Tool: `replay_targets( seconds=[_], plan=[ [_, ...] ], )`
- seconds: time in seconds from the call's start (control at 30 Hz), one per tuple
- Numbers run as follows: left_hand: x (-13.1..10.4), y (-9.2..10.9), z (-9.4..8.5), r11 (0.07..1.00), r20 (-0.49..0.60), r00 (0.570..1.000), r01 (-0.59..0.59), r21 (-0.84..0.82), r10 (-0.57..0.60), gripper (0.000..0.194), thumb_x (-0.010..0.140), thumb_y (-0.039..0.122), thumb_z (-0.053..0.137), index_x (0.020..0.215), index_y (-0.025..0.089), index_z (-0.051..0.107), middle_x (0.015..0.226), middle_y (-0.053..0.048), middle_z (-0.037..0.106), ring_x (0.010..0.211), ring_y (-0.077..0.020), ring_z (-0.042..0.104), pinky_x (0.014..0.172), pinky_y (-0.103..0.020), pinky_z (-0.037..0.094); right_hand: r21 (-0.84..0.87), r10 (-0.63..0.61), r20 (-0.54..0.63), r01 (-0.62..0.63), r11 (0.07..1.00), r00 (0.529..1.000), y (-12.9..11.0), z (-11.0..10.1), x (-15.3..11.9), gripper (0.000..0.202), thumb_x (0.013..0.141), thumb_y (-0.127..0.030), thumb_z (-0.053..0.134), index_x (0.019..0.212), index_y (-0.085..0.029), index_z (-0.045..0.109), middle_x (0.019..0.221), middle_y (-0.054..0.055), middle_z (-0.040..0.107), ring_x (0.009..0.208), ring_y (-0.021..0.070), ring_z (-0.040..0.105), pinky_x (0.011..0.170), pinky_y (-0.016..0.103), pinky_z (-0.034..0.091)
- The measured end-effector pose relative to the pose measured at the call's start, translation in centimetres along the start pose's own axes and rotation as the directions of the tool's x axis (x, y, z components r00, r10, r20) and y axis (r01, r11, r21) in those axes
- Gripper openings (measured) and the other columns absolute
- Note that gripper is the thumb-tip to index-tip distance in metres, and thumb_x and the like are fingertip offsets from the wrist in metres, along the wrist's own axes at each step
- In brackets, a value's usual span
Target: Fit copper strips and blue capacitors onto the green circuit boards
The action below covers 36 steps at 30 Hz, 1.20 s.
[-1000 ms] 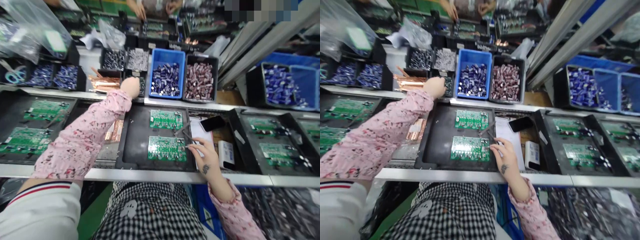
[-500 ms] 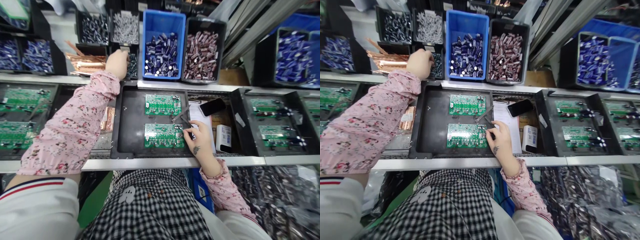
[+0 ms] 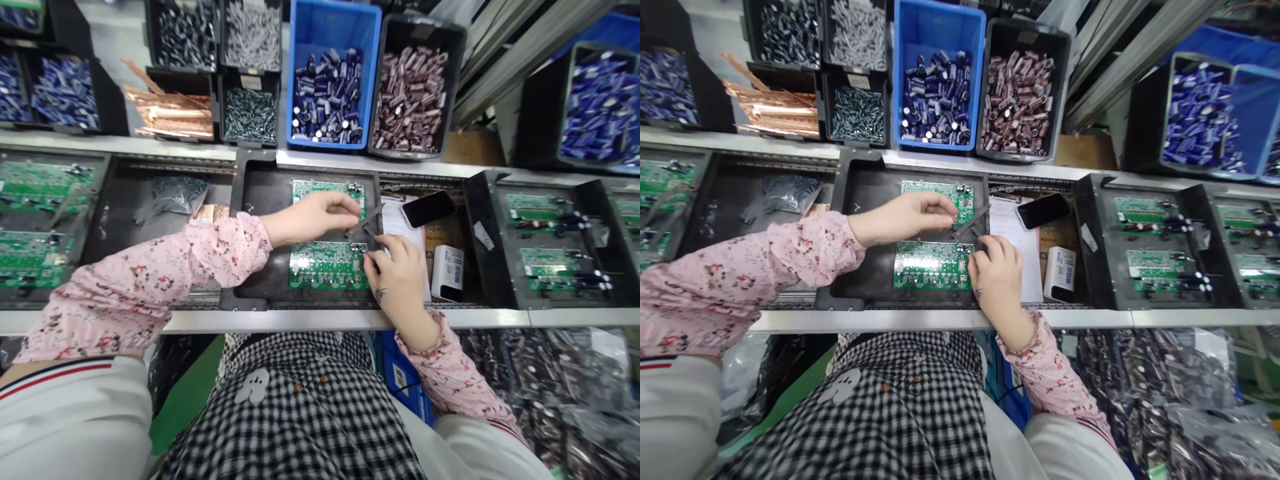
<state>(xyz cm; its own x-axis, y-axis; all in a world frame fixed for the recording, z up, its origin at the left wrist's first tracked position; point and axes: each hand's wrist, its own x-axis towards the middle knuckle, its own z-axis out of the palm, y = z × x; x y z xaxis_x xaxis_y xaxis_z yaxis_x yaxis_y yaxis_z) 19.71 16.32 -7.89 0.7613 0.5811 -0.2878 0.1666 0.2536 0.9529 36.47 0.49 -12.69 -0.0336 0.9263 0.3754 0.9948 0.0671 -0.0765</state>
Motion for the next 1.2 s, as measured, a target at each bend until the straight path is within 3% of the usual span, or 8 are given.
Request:
replay_targets(
  seconds=[0.2,0.47,0.53,0.6,0.7,0.8,0.97,1.2],
  plan=[
    [-1.2,-0.1,1.4,0.942,0.083,0.977,0.21,-0.264,-0.194,0.004,0.097,0.007,0.059,0.094,0.01,0.059,0.075,0.001,0.064,0.062,-0.004,0.056,0.07,-0.02,0.045,0.229,0.025,-0.006,-0.023,0.973,1.0,-0.1,-2.4,2.4,0.031,0.096,-0.035,0.059,0.123,-0.02,0.067,0.122,0.015,0.068,0.109,0.0308,0.064,0.09,0.048,0.053],
    [-1.1,-0.3,0.9,0.994,0.019,0.998,0.054,-0.097,-0.053,0.008,0.098,0.013,0.06,0.092,0.012,0.055,0.074,0.001,0.063,0.066,-0.0078,0.059,0.069,-0.022,0.046,0.582,-0.06,-0.129,0.124,0.804,0.99,-0.4,-2.4,7.4,0.008,0.092,-0.026,0.066,0.089,-0.026,0.074,0.087,0.002,0.076,0.078,0.0189,0.069,0.073,0.034,0.056],
    [-0.7,0.4,-0.7,0.979,-0.012,0.998,-0.06,0.196,0.063,0.007,0.096,0.017,0.063,0.096,0.013,0.058,0.083,-0.003,0.067,0.078,-0.013,0.063,0.076,-0.027,0.048,0.581,-0.053,-0.055,0.075,0.81,0.997,1.4,-1.7,9.0,0.01,0.091,-0.03,0.066,0.087,-0.027,0.074,0.086,0.003,0.076,0.077,0.0198,0.069,0.072,0.036,0.055],
    [0.1,1.5,-3.7,0.811,-0.15,0.965,-0.092,0.578,0.217,0.013,0.096,0.023,0.065,0.105,0.015,0.063,0.1,-0.008,0.069,0.097,-0.0189,0.064,0.088,-0.033,0.047,0.539,0.008,0.016,-0.015,0.842,1.0,3.9,-0.4,10.8,0.013,0.091,-0.034,0.065,0.085,-0.027,0.074,0.084,0.004,0.075,0.076,0.0216,0.067,0.071,0.038,0.053],
    [2.3,3.2,-9.9,0.433,-0.418,0.804,0.226,0.873,0.423,0.026,0.102,0.026,0.054,0.123,0.014,0.063,0.123,-0.011,0.064,0.119,-0.0233,0.054,0.103,-0.039,0.038,0.484,0.05,0.11,-0.097,0.87,0.993,7.6,2.2,13.1,0.013,0.085,-0.032,0.065,0.08,-0.024,0.074,0.078,0.006,0.072,0.07,0.0227,0.063,0.068,0.039,0.05],
    [4.6,3.4,-15.2,0.306,-0.483,0.796,0.388,0.869,0.365,0.027,0.097,0.018,0.06,0.122,0.009,0.064,0.119,-0.009,0.065,0.115,-0.0207,0.052,0.104,-0.037,0.036,0.458,-0.012,0.21,-0.087,0.885,0.978,9.3,4.6,14.1,0.015,0.083,-0.029,0.064,0.075,-0.021,0.074,0.072,0.006,0.069,0.067,0.0222,0.061,0.068,0.038,0.047],
    [6.9,1.4,-18.5,0.252,-0.47,0.829,0.406,0.878,0.304,0.014,0.082,0.014,0.068,0.096,0.016,0.072,0.085,-0.003,0.065,0.107,-0.0232,0.06,0.099,-0.034,0.041,0.442,-0.053,0.2,-0.042,0.896,0.978,9.1,6.0,13.8,0.018,0.082,-0.03,0.063,0.076,-0.02,0.076,0.071,0.005,0.069,0.067,0.0207,0.061,0.067,0.035,0.045],
    [6.6,1.1,-19.9,0.429,-0.471,0.779,0.29,0.855,0.413,0.007,0.083,0.012,0.07,0.082,0.018,0.068,0.08,0.001,0.058,0.108,-0.0203,0.056,0.1,-0.034,0.036,0.406,-0.072,0.18,-0.008,0.914,0.981,9.4,6.1,13.7,0.018,0.082,-0.032,0.062,0.076,-0.022,0.077,0.072,0.004,0.07,0.064,0.0191,0.059,0.065,0.034,0.045]
  ],
)
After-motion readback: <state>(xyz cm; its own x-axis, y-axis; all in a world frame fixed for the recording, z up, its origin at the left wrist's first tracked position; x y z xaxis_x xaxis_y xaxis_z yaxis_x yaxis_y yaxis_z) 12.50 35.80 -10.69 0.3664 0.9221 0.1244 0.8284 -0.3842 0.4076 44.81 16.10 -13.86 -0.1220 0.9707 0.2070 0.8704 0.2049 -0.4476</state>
